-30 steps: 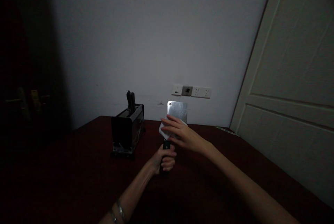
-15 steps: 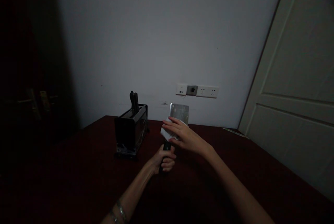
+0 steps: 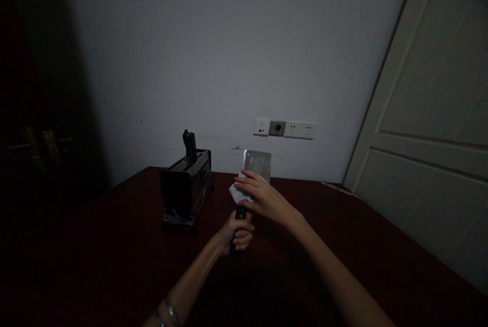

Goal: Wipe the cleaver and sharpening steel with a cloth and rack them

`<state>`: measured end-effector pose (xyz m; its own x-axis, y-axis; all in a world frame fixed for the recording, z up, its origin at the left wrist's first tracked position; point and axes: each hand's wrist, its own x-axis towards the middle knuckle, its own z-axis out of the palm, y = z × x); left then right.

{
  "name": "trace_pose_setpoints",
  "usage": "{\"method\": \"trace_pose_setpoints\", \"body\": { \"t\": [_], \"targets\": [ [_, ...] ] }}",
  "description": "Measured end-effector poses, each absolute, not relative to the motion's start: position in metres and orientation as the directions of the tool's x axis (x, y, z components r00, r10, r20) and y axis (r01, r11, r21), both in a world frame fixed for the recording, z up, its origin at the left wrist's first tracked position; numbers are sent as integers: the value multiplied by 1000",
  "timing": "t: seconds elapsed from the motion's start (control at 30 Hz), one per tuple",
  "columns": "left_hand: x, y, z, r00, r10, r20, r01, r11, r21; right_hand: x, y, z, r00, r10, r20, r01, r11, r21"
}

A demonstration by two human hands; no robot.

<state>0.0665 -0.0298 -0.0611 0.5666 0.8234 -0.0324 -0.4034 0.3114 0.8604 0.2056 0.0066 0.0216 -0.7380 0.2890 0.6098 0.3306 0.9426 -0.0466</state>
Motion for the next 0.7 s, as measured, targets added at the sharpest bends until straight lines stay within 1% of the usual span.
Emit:
{"method": "trace_pose_setpoints", "body": {
  "t": [0.2,0.33,0.47,0.57,0.7],
  "targets": [
    [64,-31,-57,598,801,-31,-424,349,836,216,-1,33,-782,295,549,308,949,-70],
    [63,-32,-55,609,793,-9,-425,337,840,215,-2,33,-765,279,580,302,952,-59],
    [66,-33,-56,583,812,-32,-424,337,841,207,-2,27,-733,278,621,328,944,-35],
    [67,-34,-56,590,807,-36,-423,346,837,207,-3,28,-741,273,614,322,946,-33],
    [66,-33,-55,607,795,-1,-434,332,838,217,-5,35,-780,264,567,298,954,-34]
  ]
}}
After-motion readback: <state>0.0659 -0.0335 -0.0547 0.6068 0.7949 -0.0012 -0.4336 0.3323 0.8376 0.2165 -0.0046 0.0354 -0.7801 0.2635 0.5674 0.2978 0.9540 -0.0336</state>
